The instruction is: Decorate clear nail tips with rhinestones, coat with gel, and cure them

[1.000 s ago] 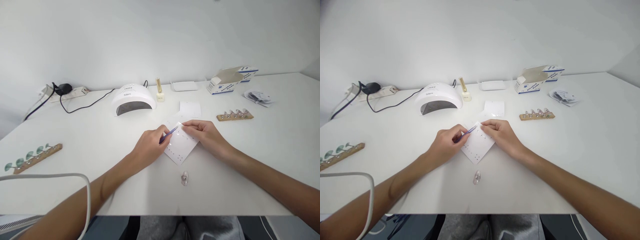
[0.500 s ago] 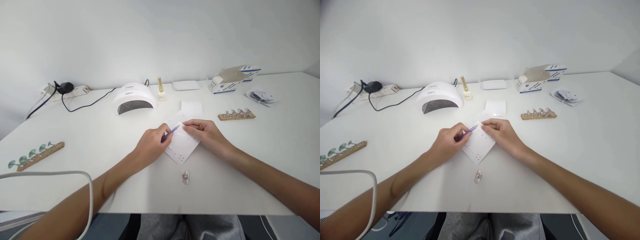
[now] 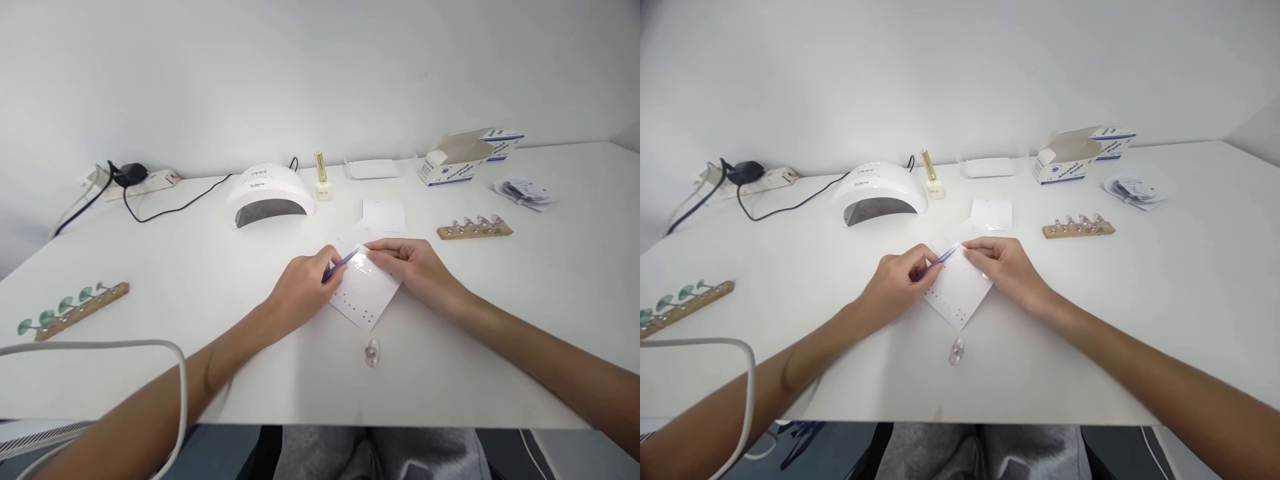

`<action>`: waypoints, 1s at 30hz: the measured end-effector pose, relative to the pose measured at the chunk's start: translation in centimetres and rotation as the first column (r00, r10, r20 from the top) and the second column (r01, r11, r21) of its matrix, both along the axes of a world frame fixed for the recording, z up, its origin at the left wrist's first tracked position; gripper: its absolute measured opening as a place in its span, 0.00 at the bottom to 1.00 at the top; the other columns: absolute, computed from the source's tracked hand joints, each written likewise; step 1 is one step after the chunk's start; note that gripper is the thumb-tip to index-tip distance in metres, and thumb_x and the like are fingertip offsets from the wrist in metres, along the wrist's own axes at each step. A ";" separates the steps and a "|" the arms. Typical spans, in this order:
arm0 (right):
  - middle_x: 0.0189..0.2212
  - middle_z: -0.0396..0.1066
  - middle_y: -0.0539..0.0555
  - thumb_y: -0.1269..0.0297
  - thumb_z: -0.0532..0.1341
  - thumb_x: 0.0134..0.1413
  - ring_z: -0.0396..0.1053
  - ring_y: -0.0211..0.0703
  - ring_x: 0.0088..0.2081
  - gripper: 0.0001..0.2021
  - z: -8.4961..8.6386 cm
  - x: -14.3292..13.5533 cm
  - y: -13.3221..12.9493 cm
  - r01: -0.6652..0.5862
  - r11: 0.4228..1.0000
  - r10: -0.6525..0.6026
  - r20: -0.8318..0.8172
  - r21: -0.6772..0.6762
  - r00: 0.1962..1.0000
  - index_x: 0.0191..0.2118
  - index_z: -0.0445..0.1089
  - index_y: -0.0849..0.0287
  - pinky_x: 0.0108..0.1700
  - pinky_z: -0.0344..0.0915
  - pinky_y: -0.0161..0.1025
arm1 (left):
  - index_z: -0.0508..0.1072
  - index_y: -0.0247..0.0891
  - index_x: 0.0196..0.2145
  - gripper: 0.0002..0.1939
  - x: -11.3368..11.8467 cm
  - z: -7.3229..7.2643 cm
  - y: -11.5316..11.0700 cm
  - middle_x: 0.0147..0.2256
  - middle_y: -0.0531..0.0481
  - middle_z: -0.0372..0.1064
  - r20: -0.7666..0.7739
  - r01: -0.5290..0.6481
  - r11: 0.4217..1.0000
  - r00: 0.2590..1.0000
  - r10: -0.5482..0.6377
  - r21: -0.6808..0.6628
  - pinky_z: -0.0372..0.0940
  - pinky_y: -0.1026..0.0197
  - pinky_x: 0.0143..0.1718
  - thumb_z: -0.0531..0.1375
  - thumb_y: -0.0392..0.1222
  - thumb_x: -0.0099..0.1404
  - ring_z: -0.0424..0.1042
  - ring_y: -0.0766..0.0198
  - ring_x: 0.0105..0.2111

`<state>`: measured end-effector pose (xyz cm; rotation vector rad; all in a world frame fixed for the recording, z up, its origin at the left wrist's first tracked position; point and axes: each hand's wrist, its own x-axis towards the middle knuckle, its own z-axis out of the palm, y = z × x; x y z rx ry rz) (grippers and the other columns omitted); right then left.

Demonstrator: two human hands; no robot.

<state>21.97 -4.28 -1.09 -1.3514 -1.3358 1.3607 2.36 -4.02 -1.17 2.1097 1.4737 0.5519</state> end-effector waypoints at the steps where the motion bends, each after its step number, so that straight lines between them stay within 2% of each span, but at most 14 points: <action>1: 0.36 0.78 0.50 0.59 0.64 0.53 0.74 0.40 0.36 0.12 0.0 0.0 0.0 -0.002 1.000 0.002 0.003 0.000 1.000 0.44 0.76 0.53 0.37 0.67 0.35 | 0.63 0.42 0.30 0.08 0.0 0.0 0.0 0.18 0.60 0.52 -0.003 0.002 1.000 1.000 -0.002 0.005 0.51 0.67 0.22 0.52 0.46 0.65 0.52 0.72 0.19; 16: 0.38 0.78 0.52 0.57 0.64 0.52 0.75 0.45 0.39 0.13 0.0 0.2 0.0 -0.018 1.000 0.018 -0.009 -0.012 1.000 0.43 0.76 0.54 0.41 0.69 0.40 | 0.65 0.40 0.28 0.09 -0.1 0.1 0.1 0.17 0.59 0.54 0.024 0.025 0.997 0.999 -0.027 0.066 0.50 0.66 0.21 0.53 0.44 0.64 0.53 0.72 0.18; 30: 0.38 0.78 0.53 0.57 0.64 0.53 0.74 0.44 0.39 0.14 -0.1 0.2 0.0 -0.049 0.997 0.046 -0.064 -0.051 0.997 0.44 0.76 0.54 0.41 0.68 0.39 | 0.66 0.39 0.28 0.09 -0.1 -0.1 0.2 0.17 0.59 0.55 0.053 0.022 0.998 0.998 -0.026 0.063 0.50 0.67 0.21 0.54 0.44 0.64 0.53 0.73 0.17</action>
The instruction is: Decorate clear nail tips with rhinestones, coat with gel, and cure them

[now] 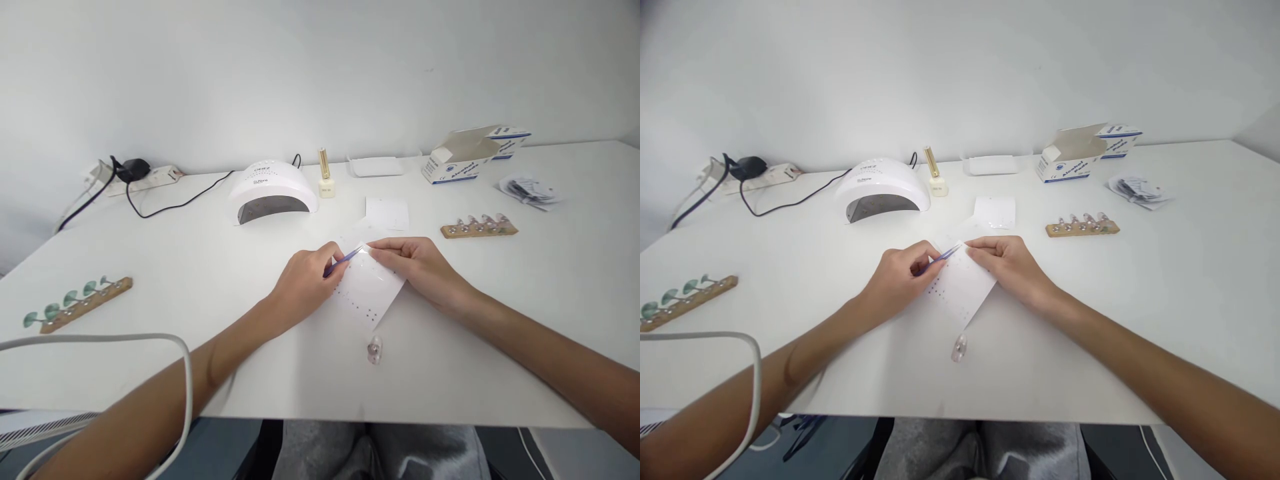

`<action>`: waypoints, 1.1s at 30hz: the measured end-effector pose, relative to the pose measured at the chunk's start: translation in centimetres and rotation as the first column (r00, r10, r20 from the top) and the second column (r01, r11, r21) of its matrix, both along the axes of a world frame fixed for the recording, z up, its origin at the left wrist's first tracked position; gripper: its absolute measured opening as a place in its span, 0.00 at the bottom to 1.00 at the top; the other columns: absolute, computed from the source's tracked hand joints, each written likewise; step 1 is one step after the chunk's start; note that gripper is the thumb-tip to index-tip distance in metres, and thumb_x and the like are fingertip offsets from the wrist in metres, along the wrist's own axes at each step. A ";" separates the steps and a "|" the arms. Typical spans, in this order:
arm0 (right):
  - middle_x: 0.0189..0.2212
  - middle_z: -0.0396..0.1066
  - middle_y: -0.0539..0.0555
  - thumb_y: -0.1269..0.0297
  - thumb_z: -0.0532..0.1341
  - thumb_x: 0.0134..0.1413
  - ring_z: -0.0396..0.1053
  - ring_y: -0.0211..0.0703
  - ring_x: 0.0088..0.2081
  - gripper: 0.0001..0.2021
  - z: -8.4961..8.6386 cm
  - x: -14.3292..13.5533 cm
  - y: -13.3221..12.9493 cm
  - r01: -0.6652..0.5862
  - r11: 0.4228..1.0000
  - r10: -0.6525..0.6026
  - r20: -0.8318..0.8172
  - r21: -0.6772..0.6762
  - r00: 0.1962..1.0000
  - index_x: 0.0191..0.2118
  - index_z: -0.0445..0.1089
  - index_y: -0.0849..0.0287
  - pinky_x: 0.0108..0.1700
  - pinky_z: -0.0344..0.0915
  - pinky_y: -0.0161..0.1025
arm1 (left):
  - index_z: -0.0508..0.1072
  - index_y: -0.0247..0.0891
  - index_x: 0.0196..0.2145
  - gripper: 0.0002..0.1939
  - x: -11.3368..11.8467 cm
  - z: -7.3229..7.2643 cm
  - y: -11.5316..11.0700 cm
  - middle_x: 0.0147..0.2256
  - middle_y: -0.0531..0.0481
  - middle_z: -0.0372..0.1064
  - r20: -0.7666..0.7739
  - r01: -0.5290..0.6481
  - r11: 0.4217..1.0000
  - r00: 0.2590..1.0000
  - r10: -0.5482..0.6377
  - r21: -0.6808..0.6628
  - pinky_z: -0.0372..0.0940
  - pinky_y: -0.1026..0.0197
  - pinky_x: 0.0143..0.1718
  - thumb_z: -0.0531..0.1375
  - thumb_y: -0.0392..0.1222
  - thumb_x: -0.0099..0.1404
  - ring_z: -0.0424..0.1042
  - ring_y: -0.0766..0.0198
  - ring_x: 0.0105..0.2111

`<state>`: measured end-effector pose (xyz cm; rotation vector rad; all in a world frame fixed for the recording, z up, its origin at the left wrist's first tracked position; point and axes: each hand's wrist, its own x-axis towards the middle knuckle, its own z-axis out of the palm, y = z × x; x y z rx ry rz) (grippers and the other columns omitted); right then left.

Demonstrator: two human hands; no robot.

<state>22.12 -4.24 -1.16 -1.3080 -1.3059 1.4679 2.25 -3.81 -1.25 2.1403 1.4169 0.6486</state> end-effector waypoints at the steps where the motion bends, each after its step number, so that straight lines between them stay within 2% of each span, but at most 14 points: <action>1: 0.38 0.78 0.53 0.57 0.63 0.53 0.74 0.44 0.39 0.14 0.0 0.0 0.0 0.000 1.000 0.000 0.003 -0.003 1.000 0.44 0.76 0.54 0.41 0.68 0.39 | 0.66 0.39 0.28 0.09 0.0 0.0 0.0 0.17 0.59 0.54 0.005 0.000 1.000 1.000 0.000 -0.002 0.50 0.67 0.21 0.54 0.44 0.64 0.53 0.73 0.17; 16: 0.39 0.78 0.52 0.56 0.62 0.54 0.74 0.44 0.38 0.14 0.1 -0.2 -0.4 -0.046 0.998 0.045 0.033 0.040 0.998 0.44 0.76 0.52 0.39 0.68 0.39 | 0.67 0.39 0.28 0.10 0.0 0.0 0.1 0.17 0.59 0.54 0.014 -0.020 1.000 1.000 0.020 -0.015 0.49 0.67 0.20 0.54 0.45 0.64 0.54 0.72 0.18; 20: 0.38 0.78 0.51 0.57 0.62 0.54 0.74 0.43 0.37 0.13 0.0 -0.1 -0.2 -0.051 0.998 0.049 0.039 0.045 0.998 0.44 0.76 0.52 0.38 0.67 0.38 | 0.66 0.40 0.28 0.09 -0.1 0.1 0.1 0.17 0.59 0.54 0.035 -0.059 0.998 0.998 0.058 0.019 0.50 0.67 0.20 0.54 0.46 0.64 0.53 0.72 0.18; 27: 0.37 0.77 0.52 0.56 0.62 0.54 0.74 0.45 0.38 0.14 0.0 0.3 0.1 -0.037 0.997 0.031 0.105 0.063 0.994 0.45 0.75 0.54 0.38 0.67 0.40 | 0.66 0.40 0.28 0.08 -0.3 0.2 0.0 0.17 0.60 0.49 0.102 -0.084 0.994 0.992 0.076 0.072 0.49 0.68 0.19 0.55 0.44 0.63 0.50 0.73 0.17; 33: 0.32 0.77 0.52 0.55 0.62 0.54 0.73 0.45 0.34 0.14 0.0 1.3 0.9 -0.044 0.993 0.020 0.217 0.107 0.976 0.43 0.76 0.54 0.34 0.66 0.40 | 0.65 0.40 0.28 0.07 -0.3 0.2 -0.2 0.18 0.59 0.49 0.111 -0.064 0.990 0.993 0.050 0.123 0.50 0.69 0.19 0.55 0.42 0.63 0.50 0.74 0.18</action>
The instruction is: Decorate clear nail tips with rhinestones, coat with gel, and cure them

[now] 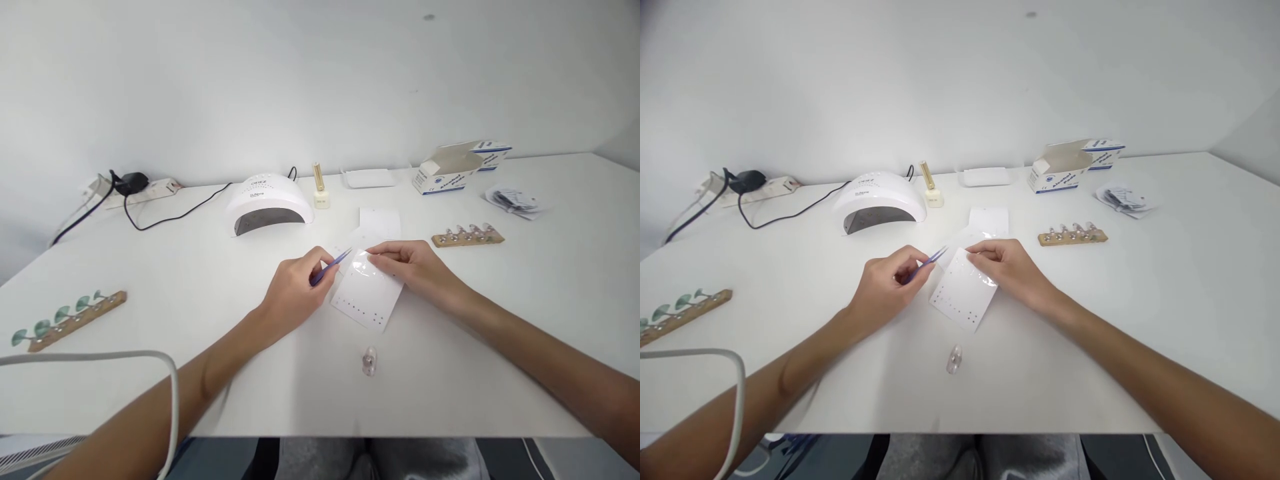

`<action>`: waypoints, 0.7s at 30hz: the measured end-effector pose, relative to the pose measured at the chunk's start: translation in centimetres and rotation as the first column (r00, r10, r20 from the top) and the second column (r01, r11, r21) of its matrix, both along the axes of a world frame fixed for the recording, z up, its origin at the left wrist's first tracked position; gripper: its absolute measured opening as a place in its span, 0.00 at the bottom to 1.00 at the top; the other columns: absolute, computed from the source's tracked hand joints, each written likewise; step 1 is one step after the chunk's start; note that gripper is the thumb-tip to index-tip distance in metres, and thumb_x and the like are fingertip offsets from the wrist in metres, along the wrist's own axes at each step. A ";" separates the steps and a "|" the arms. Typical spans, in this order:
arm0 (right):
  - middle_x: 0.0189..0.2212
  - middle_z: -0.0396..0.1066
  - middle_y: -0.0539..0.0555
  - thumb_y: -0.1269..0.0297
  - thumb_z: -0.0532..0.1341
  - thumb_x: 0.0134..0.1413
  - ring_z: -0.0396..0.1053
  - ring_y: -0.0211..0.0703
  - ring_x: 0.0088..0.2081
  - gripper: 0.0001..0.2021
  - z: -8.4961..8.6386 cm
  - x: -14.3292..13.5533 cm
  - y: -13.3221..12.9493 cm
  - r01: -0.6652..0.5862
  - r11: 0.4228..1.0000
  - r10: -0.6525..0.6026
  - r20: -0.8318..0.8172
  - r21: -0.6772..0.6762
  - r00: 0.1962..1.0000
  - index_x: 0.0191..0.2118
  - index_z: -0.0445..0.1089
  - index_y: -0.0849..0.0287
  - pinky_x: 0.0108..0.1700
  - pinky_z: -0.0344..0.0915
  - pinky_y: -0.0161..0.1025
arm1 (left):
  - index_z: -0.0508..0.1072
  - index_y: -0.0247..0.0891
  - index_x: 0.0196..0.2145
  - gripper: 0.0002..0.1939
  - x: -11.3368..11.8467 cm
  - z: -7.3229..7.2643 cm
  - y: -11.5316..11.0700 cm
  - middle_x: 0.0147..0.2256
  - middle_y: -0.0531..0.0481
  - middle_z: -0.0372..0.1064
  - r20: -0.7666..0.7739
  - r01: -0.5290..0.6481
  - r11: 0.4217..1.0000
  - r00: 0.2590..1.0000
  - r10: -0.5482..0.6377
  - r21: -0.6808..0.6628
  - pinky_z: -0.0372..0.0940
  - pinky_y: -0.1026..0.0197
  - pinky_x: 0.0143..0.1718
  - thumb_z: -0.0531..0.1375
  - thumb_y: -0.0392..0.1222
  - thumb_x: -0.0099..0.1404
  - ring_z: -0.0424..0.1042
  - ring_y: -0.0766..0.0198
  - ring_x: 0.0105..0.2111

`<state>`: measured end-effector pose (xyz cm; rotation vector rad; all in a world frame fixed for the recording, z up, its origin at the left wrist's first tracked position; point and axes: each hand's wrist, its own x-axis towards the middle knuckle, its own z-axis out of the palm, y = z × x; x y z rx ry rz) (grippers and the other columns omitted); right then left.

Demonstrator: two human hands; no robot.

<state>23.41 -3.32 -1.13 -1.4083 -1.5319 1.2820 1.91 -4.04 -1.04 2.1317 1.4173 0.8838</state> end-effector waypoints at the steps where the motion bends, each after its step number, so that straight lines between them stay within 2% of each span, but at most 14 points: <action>1: 0.31 0.78 0.52 0.55 0.62 0.53 0.73 0.45 0.34 0.14 0.1 0.3 0.2 -0.013 1.000 0.013 0.013 0.001 1.000 0.42 0.76 0.54 0.34 0.66 0.40 | 0.66 0.40 0.28 0.06 0.0 -0.1 0.0 0.18 0.59 0.49 -0.006 -0.004 1.000 1.000 0.004 0.029 0.50 0.69 0.20 0.56 0.42 0.63 0.50 0.74 0.18; 6: 0.35 0.78 0.52 0.55 0.64 0.51 0.74 0.47 0.38 0.11 1.7 2.3 1.2 -0.129 0.992 0.129 0.054 -0.006 0.990 0.37 0.77 0.54 0.41 0.66 0.42 | 0.66 0.39 0.29 0.05 -0.3 -0.2 0.3 0.19 0.59 0.51 -0.001 -0.009 0.985 1.000 0.010 0.170 0.52 0.69 0.21 0.57 0.40 0.63 0.50 0.74 0.19; 12: 0.37 0.77 0.52 0.54 0.67 0.47 0.73 0.47 0.39 0.12 4.5 4.6 1.4 -0.144 0.988 0.145 0.031 -0.050 0.989 0.38 0.76 0.53 0.42 0.64 0.42 | 0.67 0.39 0.29 0.06 -0.3 0.2 0.4 0.21 0.58 0.57 0.013 -0.022 0.991 1.000 0.021 0.132 0.53 0.69 0.23 0.55 0.40 0.64 0.53 0.73 0.21; 15: 0.37 0.76 0.52 0.55 0.68 0.46 0.72 0.47 0.39 0.11 4.9 5.2 1.4 -0.141 0.989 0.143 0.064 -0.038 0.988 0.36 0.76 0.53 0.42 0.64 0.42 | 0.67 0.39 0.29 0.06 -0.2 0.2 0.4 0.20 0.57 0.57 0.022 -0.024 0.988 1.000 0.021 0.150 0.54 0.69 0.23 0.55 0.39 0.64 0.53 0.73 0.20; 21: 0.30 0.74 0.51 0.55 0.66 0.47 0.70 0.44 0.35 0.09 5.5 6.0 1.5 -0.246 0.969 0.247 0.115 -0.023 0.962 0.31 0.75 0.55 0.38 0.61 0.41 | 0.68 0.38 0.30 0.05 -0.6 0.2 0.8 0.20 0.58 0.57 0.065 -0.071 0.987 0.996 0.062 0.144 0.54 0.69 0.23 0.56 0.40 0.63 0.53 0.74 0.20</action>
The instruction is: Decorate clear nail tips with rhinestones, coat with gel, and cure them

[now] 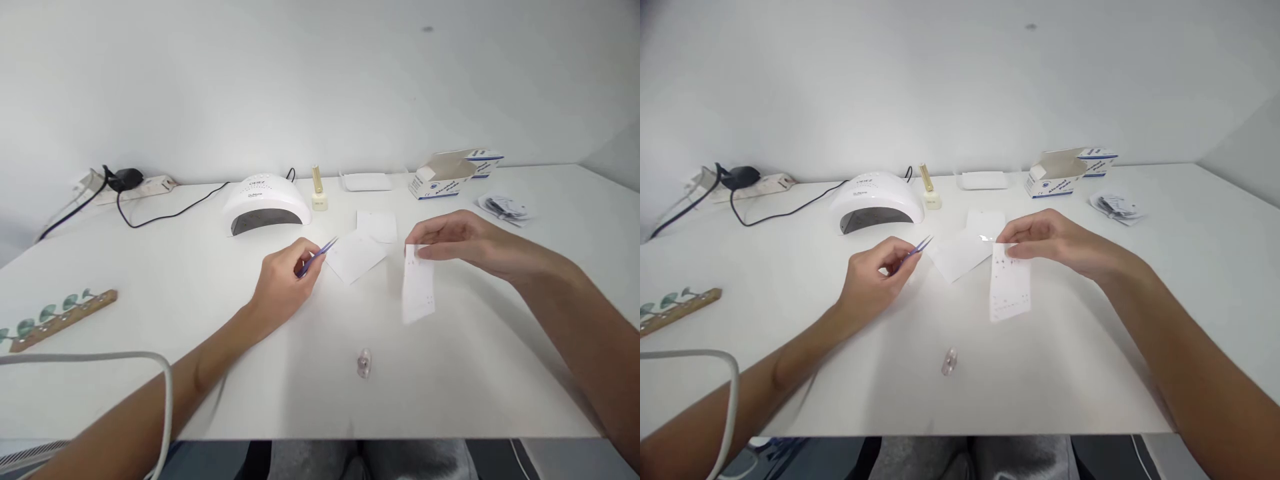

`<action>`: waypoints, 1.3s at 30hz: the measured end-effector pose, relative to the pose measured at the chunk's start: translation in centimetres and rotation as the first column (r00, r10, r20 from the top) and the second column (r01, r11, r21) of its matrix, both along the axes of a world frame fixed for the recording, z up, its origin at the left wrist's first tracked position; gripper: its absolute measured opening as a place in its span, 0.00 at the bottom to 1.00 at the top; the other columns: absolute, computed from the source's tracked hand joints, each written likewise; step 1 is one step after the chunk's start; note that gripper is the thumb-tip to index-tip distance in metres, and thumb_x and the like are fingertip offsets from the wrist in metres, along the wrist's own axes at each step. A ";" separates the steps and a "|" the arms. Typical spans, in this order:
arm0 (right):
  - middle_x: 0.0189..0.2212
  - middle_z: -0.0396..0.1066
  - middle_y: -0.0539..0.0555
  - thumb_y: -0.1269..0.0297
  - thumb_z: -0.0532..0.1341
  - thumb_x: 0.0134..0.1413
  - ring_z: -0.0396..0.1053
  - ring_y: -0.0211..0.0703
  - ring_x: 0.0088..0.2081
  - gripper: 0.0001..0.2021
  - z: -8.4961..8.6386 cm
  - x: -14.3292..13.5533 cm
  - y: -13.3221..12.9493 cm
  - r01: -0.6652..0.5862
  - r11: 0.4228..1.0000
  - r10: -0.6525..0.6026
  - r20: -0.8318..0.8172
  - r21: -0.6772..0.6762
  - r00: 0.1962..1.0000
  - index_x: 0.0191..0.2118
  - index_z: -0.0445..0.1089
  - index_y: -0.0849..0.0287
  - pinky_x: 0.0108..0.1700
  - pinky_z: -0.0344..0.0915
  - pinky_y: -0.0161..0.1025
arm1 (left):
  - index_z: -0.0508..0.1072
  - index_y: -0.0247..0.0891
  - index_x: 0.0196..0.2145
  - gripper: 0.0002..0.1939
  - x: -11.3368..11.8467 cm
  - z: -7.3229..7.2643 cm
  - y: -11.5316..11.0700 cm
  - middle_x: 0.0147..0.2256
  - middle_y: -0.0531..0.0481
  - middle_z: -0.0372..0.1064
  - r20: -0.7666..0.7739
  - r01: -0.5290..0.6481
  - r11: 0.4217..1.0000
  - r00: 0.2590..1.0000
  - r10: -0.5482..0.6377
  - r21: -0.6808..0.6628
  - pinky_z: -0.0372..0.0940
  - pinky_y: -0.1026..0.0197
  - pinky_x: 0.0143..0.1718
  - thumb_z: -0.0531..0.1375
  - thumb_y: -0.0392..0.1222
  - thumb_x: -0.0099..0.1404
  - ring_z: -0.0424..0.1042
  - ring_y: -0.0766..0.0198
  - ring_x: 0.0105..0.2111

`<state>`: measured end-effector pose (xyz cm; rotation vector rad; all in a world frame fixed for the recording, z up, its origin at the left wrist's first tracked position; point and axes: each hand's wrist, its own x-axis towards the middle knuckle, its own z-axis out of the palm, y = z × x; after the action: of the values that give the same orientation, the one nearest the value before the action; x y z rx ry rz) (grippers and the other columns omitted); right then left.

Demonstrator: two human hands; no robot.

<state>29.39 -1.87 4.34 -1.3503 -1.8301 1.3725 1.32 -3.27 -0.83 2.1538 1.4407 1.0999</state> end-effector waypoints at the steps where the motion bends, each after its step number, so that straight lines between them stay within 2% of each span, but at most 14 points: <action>1: 0.29 0.73 0.50 0.55 0.66 0.48 0.69 0.44 0.35 0.09 0.1 0.1 0.0 -0.010 1.000 0.011 0.034 -0.005 0.999 0.31 0.75 0.55 0.38 0.61 0.41 | 0.69 0.39 0.30 0.05 -0.1 0.1 0.2 0.21 0.58 0.58 -0.019 -0.008 1.000 1.000 0.007 -0.020 0.54 0.68 0.23 0.56 0.40 0.63 0.54 0.73 0.20; 4: 0.33 0.74 0.50 0.54 0.63 0.50 0.69 0.44 0.39 0.10 -0.1 -0.2 0.2 -0.037 0.999 0.042 0.165 -0.038 0.985 0.36 0.75 0.52 0.40 0.61 0.41 | 0.72 0.39 0.30 0.07 -0.3 0.3 0.7 0.25 0.56 0.65 -0.157 -0.016 0.994 0.988 -0.001 -0.106 0.56 0.66 0.26 0.56 0.41 0.63 0.60 0.72 0.24; 7: 0.39 0.75 0.51 0.55 0.61 0.52 0.70 0.47 0.41 0.13 -1.4 -1.0 0.3 -0.062 0.998 0.061 0.277 -0.003 0.959 0.42 0.75 0.51 0.41 0.64 0.42 | 0.75 0.41 0.32 0.08 -0.4 0.4 1.0 0.30 0.55 0.70 -0.265 -0.026 0.979 0.964 -0.029 -0.204 0.58 0.64 0.30 0.56 0.42 0.64 0.65 0.69 0.28; 10: 0.39 0.75 0.51 0.54 0.60 0.53 0.70 0.48 0.40 0.13 -3.2 -2.3 0.1 -0.022 0.977 -0.065 0.401 0.210 0.914 0.42 0.74 0.51 0.40 0.65 0.44 | 0.76 0.42 0.32 0.10 -0.2 0.3 1.0 0.32 0.55 0.71 -0.260 -0.024 0.968 0.965 -0.043 -0.250 0.59 0.63 0.31 0.55 0.44 0.65 0.67 0.68 0.29; 13: 0.43 0.73 0.53 0.56 0.59 0.56 0.67 0.51 0.48 0.13 -4.9 -3.5 -0.3 -0.012 0.861 -0.237 0.423 0.508 0.874 0.44 0.73 0.52 0.46 0.65 0.48 | 0.77 0.42 0.33 0.10 -0.1 0.1 0.9 0.32 0.55 0.72 -0.244 -0.037 0.975 0.970 -0.017 -0.218 0.59 0.63 0.31 0.56 0.44 0.64 0.67 0.69 0.29; 15: 0.48 0.71 0.55 0.58 0.58 0.57 0.63 0.52 0.53 0.15 -5.6 -4.1 -0.7 -0.073 0.795 -0.242 0.425 0.602 0.872 0.49 0.70 0.55 0.51 0.63 0.49 | 0.77 0.42 0.33 0.08 -0.1 0.0 0.9 0.33 0.55 0.72 -0.261 -0.064 0.979 0.965 0.012 -0.192 0.59 0.63 0.30 0.58 0.43 0.63 0.66 0.69 0.28; 19: 0.57 0.63 0.58 0.59 0.54 0.62 0.58 0.50 0.59 0.20 -6.3 -4.6 -1.3 -0.264 0.778 -0.092 0.519 0.570 0.850 0.57 0.65 0.60 0.58 0.60 0.50 | 0.77 0.41 0.34 0.08 -0.3 -0.1 1.0 0.32 0.55 0.72 -0.341 -0.063 0.986 0.940 0.007 -0.154 0.59 0.63 0.29 0.58 0.42 0.63 0.64 0.69 0.26; 22: 0.59 0.61 0.58 0.58 0.51 0.64 0.54 0.49 0.62 0.21 -6.7 -4.7 -1.6 -0.334 0.755 -0.060 0.568 0.564 0.821 0.58 0.63 0.61 0.61 0.57 0.49 | 0.77 0.42 0.34 0.07 -0.5 -0.2 0.9 0.33 0.55 0.72 -0.410 -0.023 0.994 0.912 -0.023 -0.108 0.59 0.63 0.28 0.58 0.41 0.63 0.66 0.69 0.27; 30: 0.60 0.59 0.56 0.56 0.50 0.65 0.53 0.47 0.62 0.22 -7.0 -4.2 -1.8 -0.347 0.753 -0.068 0.591 0.559 0.804 0.60 0.61 0.57 0.60 0.58 0.47 | 0.77 0.40 0.33 0.10 -0.4 -0.9 0.7 0.32 0.54 0.72 -0.548 0.037 0.999 0.836 -0.026 0.008 0.54 0.65 0.23 0.55 0.40 0.65 0.68 0.69 0.27; 39: 0.59 0.60 0.56 0.55 0.50 0.65 0.54 0.47 0.61 0.22 -6.8 -4.5 -1.6 -0.358 0.745 -0.076 0.605 0.563 0.792 0.59 0.62 0.59 0.59 0.60 0.47 | 0.77 0.39 0.33 0.11 -0.3 -0.9 0.6 0.31 0.53 0.72 -0.563 0.052 0.999 0.826 -0.037 0.011 0.55 0.65 0.23 0.55 0.38 0.66 0.68 0.69 0.26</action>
<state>24.85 -3.51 -2.48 -1.3154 -2.5440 0.2149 0.97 -2.63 -1.75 2.6557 1.5892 0.4667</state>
